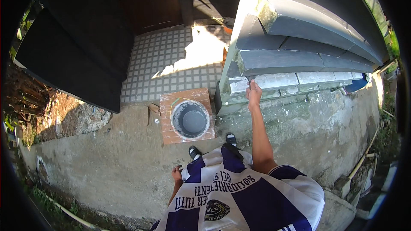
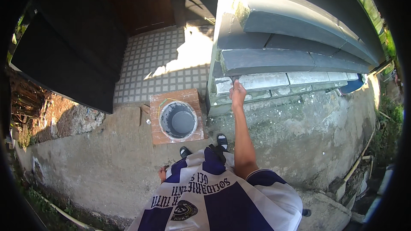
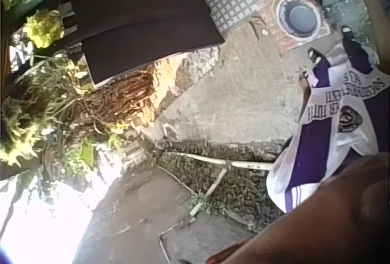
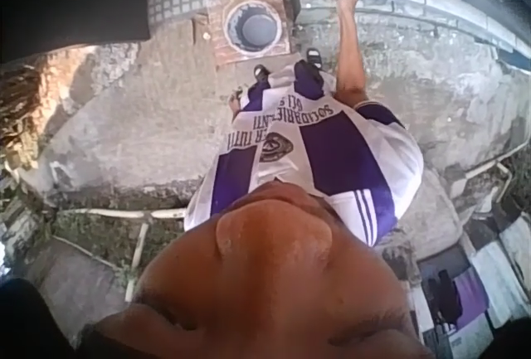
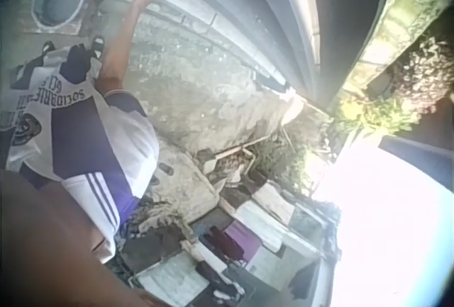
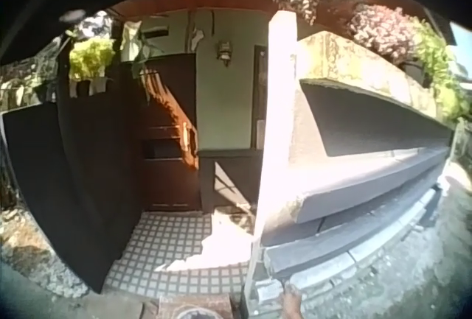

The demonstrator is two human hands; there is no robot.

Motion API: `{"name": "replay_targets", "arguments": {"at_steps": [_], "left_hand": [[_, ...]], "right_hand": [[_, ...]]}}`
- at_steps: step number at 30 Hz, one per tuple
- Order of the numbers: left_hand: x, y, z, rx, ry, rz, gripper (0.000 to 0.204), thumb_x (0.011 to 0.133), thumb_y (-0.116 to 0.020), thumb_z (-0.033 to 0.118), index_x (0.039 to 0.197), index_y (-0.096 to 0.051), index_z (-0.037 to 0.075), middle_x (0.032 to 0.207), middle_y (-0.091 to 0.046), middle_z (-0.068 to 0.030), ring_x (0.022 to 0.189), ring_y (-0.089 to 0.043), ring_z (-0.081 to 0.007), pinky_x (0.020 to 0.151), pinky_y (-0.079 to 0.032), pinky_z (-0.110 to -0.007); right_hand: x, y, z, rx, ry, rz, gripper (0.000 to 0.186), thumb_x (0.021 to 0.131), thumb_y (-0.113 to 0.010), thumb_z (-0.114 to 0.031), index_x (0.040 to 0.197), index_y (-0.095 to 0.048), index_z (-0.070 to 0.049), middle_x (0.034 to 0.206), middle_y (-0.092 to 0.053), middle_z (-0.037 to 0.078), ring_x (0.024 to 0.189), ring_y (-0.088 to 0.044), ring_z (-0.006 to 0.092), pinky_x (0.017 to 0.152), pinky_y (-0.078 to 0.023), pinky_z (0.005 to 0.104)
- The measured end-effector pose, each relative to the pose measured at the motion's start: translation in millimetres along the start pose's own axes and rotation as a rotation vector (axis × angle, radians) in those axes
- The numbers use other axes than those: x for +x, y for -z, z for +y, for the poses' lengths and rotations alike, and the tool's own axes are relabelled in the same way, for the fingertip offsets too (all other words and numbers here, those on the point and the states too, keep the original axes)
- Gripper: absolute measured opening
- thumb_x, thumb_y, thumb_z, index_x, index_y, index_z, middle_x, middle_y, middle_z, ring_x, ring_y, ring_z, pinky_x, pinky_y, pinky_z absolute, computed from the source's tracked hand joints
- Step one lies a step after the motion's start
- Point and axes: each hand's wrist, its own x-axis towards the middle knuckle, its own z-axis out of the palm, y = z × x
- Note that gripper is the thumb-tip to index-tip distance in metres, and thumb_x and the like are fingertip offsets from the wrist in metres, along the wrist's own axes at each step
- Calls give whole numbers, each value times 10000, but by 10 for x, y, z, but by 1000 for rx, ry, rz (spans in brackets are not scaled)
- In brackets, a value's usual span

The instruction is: Apply plaster or compound to a concrete wall structure using a putty knife.

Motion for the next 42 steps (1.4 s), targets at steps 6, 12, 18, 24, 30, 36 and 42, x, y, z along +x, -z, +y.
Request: {"name": "replay_targets", "arguments": {"at_steps": [6,12,18,24,30,36,42], "left_hand": [[-213,77,178,87,-62,18,225,880,-493,156,915,-625,-22,943,-642,-121,878,-617,-230,753,-511,-343],[-227,168,234,-1,18,18,260,882,-492,222,957,-630,15,985,-651,-105,853,-624,-250,680,-471,-301],[-124,292,198,-65,51,36,282,896,-476,263,1029,-593,44,1041,-655,-82,736,-654,-205,436,-322,-241],[-137,126,285,-29,154,-3,257,892,-484,240,999,-594,35,1048,-647,-93,739,-655,-207,436,-337,-252],[56,-153,80,-12,74,-185,176,896,-508,199,940,-583,45,968,-653,-83,741,-654,-183,448,-346,-221],[69,-644,-311,128,249,-305,129,888,-550,204,885,-590,82,872,-652,-50,657,-580,-92,492,-382,-208],[-196,-1126,-733,66,153,-258,118,916,-528,165,874,-574,65,944,-637,-75,724,-578,-86,572,-431,-216]], "right_hand": [[137,15,309,-28,-4,31,334,938,-519,-378,847,-573,-61,526,-395,-41,400,-293,44,368,-196,223],[295,184,842,-197,-241,197,350,915,-559,-355,784,-613,-35,547,-498,13,421,-417,95,376,-307,249],[235,-72,617,-560,106,198,309,893,-576,-249,849,-606,55,720,-623,140,681,-574,235,668,-438,358],[-173,188,653,-684,432,47,369,912,-533,-193,1227,-541,-1,842,-628,199,760,-579,257,728,-441,368],[-111,255,456,-1027,637,192,441,923,-484,-137,1358,-438,-88,803,-500,192,744,-497,339,708,-402,409],[206,101,663,-1066,942,276,447,911,-458,-15,1356,-425,-29,749,-426,135,666,-461,282,630,-395,374],[392,153,933,-1160,972,249,471,891,-489,2,1357,-428,-35,713,-434,136,607,-455,277,558,-387,386]]}}
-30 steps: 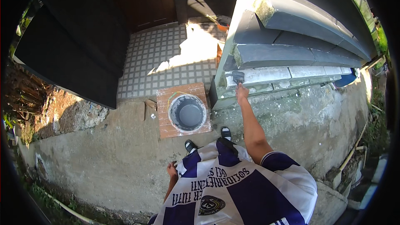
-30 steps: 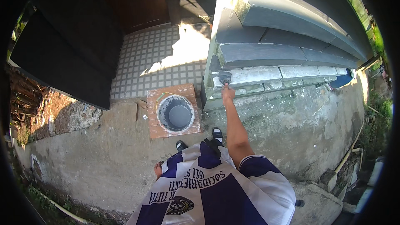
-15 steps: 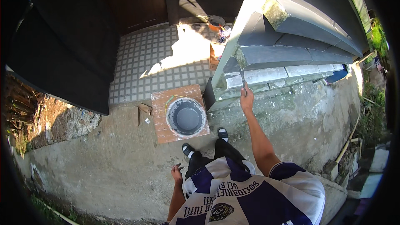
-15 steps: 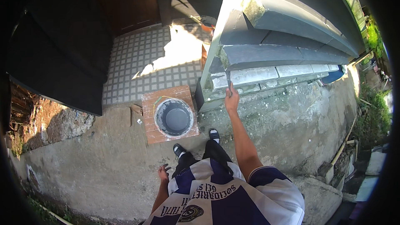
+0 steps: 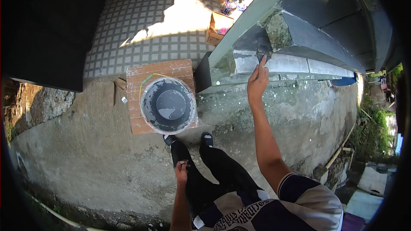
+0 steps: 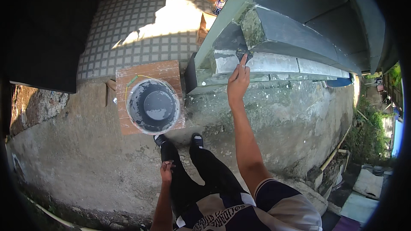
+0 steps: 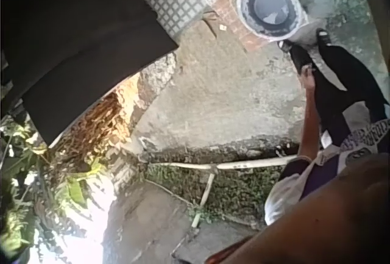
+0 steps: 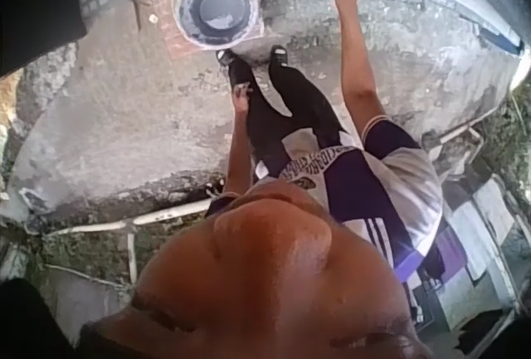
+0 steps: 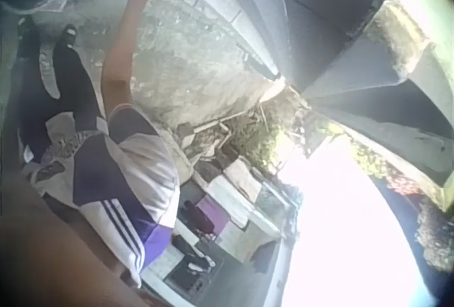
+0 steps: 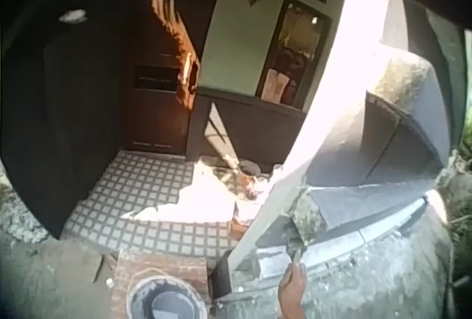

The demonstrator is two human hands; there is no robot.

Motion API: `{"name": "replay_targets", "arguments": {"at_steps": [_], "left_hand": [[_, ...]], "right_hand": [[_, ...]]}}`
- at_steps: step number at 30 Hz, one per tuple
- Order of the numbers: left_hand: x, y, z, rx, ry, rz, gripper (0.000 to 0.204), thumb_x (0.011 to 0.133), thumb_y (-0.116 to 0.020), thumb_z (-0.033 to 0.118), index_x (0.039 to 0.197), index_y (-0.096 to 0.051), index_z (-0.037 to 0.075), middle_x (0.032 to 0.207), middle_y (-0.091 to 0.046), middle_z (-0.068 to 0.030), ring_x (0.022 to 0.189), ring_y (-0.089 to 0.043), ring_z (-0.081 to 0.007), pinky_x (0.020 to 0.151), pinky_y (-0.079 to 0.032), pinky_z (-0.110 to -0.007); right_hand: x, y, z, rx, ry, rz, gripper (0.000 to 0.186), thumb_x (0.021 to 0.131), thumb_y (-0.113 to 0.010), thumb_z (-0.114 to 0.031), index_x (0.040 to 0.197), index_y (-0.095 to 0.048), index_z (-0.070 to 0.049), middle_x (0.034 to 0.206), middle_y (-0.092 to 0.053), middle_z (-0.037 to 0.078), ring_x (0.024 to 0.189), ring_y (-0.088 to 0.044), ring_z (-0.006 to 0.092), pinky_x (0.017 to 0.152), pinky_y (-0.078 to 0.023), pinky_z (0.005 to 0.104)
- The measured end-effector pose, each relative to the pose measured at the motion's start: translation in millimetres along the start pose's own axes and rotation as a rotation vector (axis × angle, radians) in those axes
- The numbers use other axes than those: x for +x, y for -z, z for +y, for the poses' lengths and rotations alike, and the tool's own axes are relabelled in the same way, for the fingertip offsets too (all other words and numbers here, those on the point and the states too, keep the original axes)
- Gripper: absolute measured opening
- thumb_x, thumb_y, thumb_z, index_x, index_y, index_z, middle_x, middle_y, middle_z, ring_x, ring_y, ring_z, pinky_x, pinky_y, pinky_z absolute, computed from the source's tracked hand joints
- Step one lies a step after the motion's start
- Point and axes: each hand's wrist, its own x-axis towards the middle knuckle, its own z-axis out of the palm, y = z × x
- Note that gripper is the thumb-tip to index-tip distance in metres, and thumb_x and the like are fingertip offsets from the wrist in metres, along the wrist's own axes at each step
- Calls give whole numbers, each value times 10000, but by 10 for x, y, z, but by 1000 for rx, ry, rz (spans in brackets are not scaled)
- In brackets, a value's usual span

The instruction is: Apply plaster or compound to a concrete wall structure using a putty knife.

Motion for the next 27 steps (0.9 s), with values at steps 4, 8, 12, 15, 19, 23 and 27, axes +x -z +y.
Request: {"name": "replay_targets", "arguments": {"at_steps": [4,8,12,15,19,23,27], "left_hand": [[-52,-196,-456,61,-51,-98,57,902,-543,61,887,-563,10,947,-624,-79,759,-588,-119,724,-492,-268],[-186,-315,-732,181,-67,-70,74,900,-555,87,894,-553,13,926,-630,-72,744,-588,-117,711,-474,-250],[-243,-478,-817,102,-65,-48,96,899,-567,123,888,-540,32,929,-633,-67,724,-592,-116,630,-448,-241],[-296,-514,-809,122,14,-10,66,878,-569,62,875,-555,-3,880,-628,-73,714,-583,-114,670,-469,-244],[-322,-537,-858,115,18,0,69,878,-570,67,867,-558,0,856,-624,-63,704,-580,-108,660,-462,-239],[-286,-539,-893,187,-34,-44,92,887,-567,103,868,-556,14,868,-626,-59,701,-581,-107,649,-451,-236],[-300,-468,-960,240,-31,-69,105,892,-563,121,870,-553,19,899,-631,-73,705,-584,-116,657,-453,-243]], "right_hand": [[-155,102,155,-32,-2,-164,421,873,-505,15,1290,-513,-36,659,-469,141,558,-452,284,530,-381,394],[-70,163,218,25,10,-14,378,870,-526,15,1240,-570,-49,611,-434,92,496,-369,209,478,-324,345],[36,-57,425,-29,148,88,409,871,-538,26,1271,-543,-59,604,-367,48,499,-332,132,457,-273,286],[-43,8,447,-38,152,42,380,872,-538,22,1242,-570,-56,595,-401,51,485,-341,134,457,-294,295],[15,391,267,-24,-36,-227,380,854,-544,44,1211,-602,-71,559,-389,46,477,-365,145,452,-323,317],[196,308,123,14,26,66,385,855,-534,65,1220,-589,-47,571,-391,42,483,-351,133,451,-310,304],[52,3,223,-54,196,103,385,862,-547,37,1237,-571,-47,572,-383,53,487,-370,131,443,-289,266]]}}
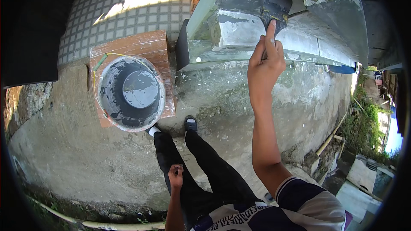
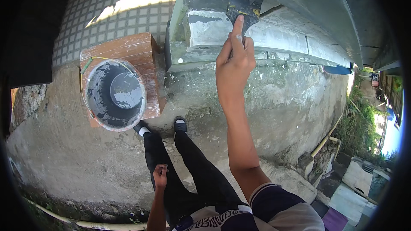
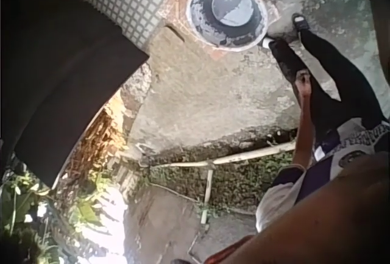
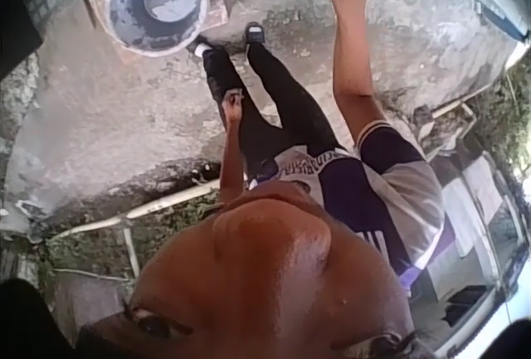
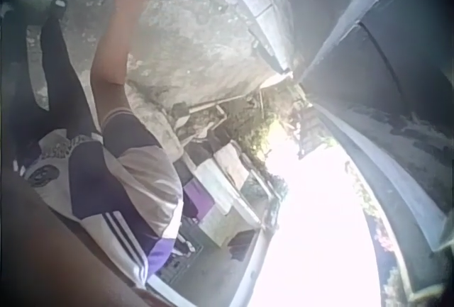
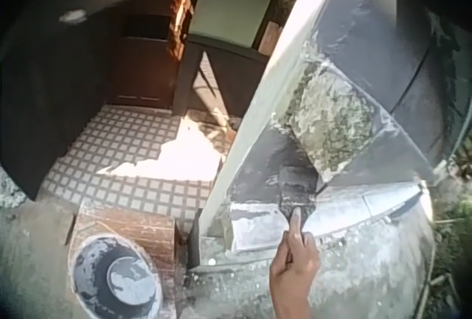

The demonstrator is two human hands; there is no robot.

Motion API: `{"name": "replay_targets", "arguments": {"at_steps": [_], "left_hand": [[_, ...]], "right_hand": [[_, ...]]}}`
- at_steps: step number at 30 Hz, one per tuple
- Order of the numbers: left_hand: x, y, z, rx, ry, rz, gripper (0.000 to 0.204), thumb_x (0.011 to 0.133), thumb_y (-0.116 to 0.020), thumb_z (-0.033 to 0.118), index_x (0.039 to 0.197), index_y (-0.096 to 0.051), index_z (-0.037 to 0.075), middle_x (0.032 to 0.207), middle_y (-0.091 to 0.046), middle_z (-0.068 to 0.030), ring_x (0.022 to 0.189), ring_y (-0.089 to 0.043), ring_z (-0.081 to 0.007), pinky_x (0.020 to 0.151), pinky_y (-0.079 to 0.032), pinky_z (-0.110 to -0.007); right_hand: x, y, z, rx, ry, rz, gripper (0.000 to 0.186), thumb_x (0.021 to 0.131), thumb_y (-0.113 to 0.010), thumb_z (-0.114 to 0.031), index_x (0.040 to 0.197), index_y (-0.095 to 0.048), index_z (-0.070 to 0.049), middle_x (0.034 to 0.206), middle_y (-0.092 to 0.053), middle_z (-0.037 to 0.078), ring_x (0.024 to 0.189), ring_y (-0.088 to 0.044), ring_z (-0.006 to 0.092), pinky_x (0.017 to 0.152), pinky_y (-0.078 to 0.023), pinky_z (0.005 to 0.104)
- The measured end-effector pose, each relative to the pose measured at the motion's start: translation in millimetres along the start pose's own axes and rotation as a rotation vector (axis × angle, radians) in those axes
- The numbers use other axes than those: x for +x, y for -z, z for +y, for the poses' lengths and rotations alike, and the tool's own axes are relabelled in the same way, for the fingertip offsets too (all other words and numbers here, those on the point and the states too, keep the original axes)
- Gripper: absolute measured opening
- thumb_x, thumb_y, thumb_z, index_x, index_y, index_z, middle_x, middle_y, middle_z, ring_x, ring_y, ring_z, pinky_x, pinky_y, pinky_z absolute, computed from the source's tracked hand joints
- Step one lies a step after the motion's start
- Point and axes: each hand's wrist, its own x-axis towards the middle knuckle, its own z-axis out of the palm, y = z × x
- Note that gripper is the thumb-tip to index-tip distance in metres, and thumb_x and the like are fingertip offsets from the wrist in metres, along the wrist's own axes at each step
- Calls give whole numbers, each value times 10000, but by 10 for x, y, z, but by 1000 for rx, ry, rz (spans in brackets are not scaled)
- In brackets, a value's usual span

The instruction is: Apply plaster or compound to a concrete wall structure using a putty knife.

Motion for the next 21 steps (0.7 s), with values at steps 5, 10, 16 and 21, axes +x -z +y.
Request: {"name": "replay_targets", "arguments": {"at_steps": [5,10,16,21], "left_hand": [[-58,89,-52,-54,12,7,99,894,-565,111,868,-559,16,885,-626,-70,707,-582,-116,669,-463,-248],[-19,57,-47,-94,17,13,104,875,-582,103,847,-571,4,810,-625,-52,671,-583,-102,634,-457,-231],[-8,208,-21,-25,4,-6,83,889,-566,84,854,-565,8,865,-623,-70,698,-579,-108,658,-474,-244],[27,283,-56,-27,42,0,90,889,-561,85,844,-562,8,874,-632,-86,705,-590,-114,652,-479,-243]], "right_hand": [[-156,242,-81,105,-161,-281,334,871,-541,36,1193,-603,-29,552,-378,38,496,-321,96,437,-264,263],[119,113,-224,62,-66,20,378,855,-561,43,1228,-573,-20,589,-347,20,503,-284,85,437,-245,263],[-238,62,-192,72,-175,-307,377,828,-577,50,1192,-608,-43,550,-359,49,469,-295,103,431,-267,281],[4,254,-285,70,-236,-109,314,862,-591,0,1166,-633,-63,565,-406,-22,507,-269,53,435,-231,244]]}}
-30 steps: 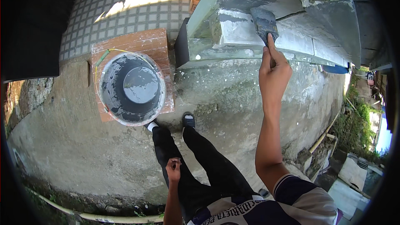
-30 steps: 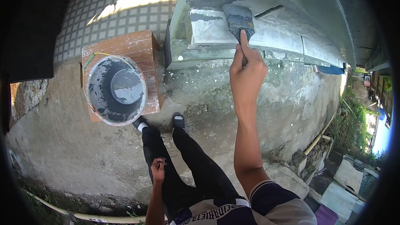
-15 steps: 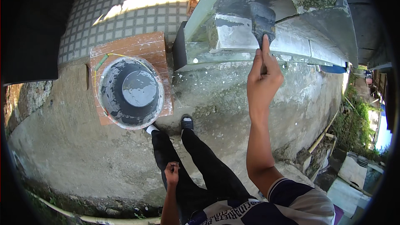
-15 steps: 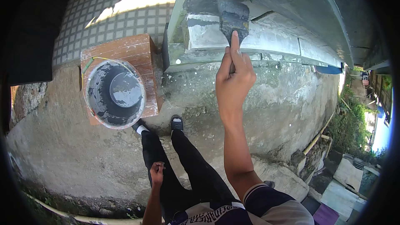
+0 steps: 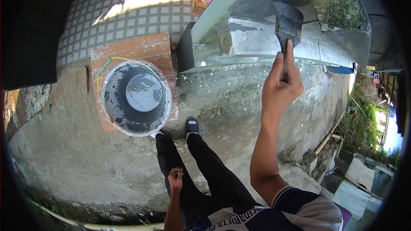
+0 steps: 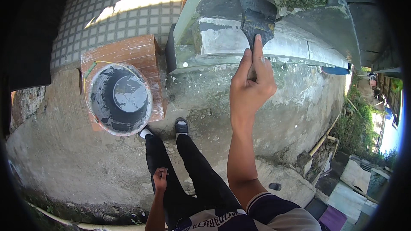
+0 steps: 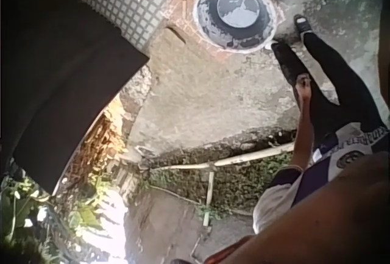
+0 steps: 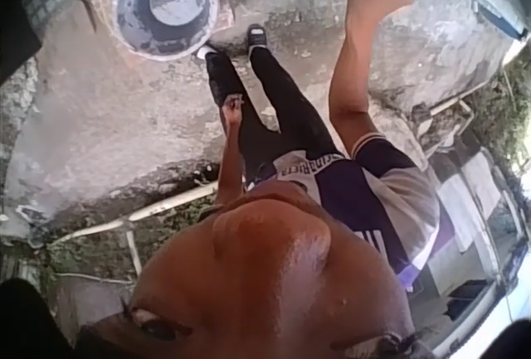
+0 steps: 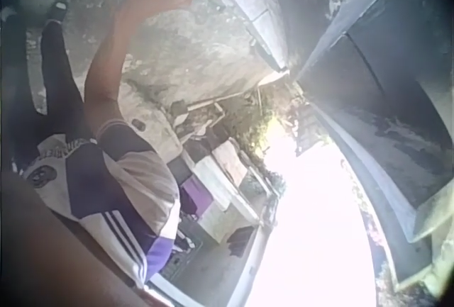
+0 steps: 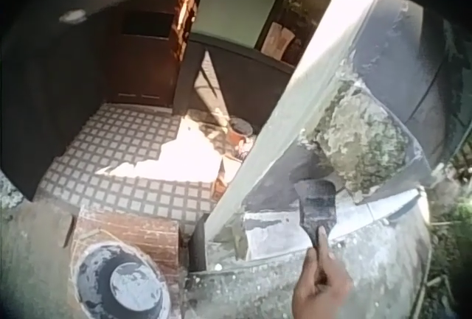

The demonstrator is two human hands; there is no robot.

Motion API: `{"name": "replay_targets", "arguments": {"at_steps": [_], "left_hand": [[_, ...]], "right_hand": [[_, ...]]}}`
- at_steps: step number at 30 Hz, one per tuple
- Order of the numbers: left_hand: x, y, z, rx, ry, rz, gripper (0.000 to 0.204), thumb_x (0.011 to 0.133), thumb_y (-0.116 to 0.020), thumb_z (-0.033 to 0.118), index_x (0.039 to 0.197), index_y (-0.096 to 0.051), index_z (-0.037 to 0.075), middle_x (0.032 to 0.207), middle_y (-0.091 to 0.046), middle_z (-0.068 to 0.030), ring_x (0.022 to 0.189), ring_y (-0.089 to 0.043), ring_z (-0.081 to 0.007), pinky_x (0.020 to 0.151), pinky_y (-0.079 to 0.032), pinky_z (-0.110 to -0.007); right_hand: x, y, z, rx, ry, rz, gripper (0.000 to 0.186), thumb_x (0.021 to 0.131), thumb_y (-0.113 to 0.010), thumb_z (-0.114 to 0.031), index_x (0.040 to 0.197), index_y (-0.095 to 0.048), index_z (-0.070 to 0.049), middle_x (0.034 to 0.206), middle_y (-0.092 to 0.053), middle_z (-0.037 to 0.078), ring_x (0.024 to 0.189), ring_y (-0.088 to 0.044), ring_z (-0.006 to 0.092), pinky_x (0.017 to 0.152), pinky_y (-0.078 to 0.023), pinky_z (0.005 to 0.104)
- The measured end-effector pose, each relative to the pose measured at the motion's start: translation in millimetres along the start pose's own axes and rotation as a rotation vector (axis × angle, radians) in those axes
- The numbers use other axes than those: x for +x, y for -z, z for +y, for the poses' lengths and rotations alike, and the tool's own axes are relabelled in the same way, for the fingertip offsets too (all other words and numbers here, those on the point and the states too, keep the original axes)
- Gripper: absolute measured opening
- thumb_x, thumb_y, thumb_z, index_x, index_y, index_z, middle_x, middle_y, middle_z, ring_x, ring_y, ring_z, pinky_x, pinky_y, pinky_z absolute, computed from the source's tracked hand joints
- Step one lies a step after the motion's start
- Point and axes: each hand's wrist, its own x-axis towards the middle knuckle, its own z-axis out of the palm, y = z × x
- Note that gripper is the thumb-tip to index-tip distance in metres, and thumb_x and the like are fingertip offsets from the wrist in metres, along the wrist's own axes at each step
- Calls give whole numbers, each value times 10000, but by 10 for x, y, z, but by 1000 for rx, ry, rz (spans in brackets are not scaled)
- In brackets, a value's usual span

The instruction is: Apply plaster or compound to a concrete wall structure using a putty knife.

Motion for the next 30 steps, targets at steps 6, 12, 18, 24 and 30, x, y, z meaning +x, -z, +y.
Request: {"name": "replay_targets", "arguments": {"at_steps": [6,12,18,24,30], "left_hand": [[-1,56,-48,23,17,-9,97,890,-562,91,848,-562,4,873,-633,-85,706,-593,-118,654,-486,-249],[35,44,26,-43,18,34,86,880,-566,84,829,-571,15,824,-636,-57,673,-592,-100,616,-463,-231],[89,132,69,-3,-5,-5,81,891,-558,70,843,-561,5,872,-632,-84,689,-583,-111,646,-470,-238],[147,139,131,10,-31,-6,80,893,-561,72,841,-564,11,871,-632,-84,685,-582,-106,642,-472,-237],[186,143,190,34,-73,13,102,868,-573,82,803,-562,3,818,-642,-74,661,-600,-113,618,-476,-246]], "right_hand": [[90,-60,-2,36,39,313,332,869,-570,13,1201,-581,21,601,-467,5,485,-334,63,435,-247,236],[246,-290,-57,229,-88,251,346,891,-561,-27,1236,-558,0,614,-435,-15,505,-354,40,440,-264,225],[-29,-210,212,83,-83,19,370,886,-559,-14,1255,-555,-39,614,-425,-15,512,-341,43,441,-259,224],[242,-94,-147,111,-100,218,371,883,-552,1,1254,-548,-15,603,-427,-3,500,-326,60,440,-251,230],[34,-145,-33,75,-63,-34,348,902,-553,-52,1249,-552,-31,564,-378,-18,496,-305,39,437,-234,228]]}}
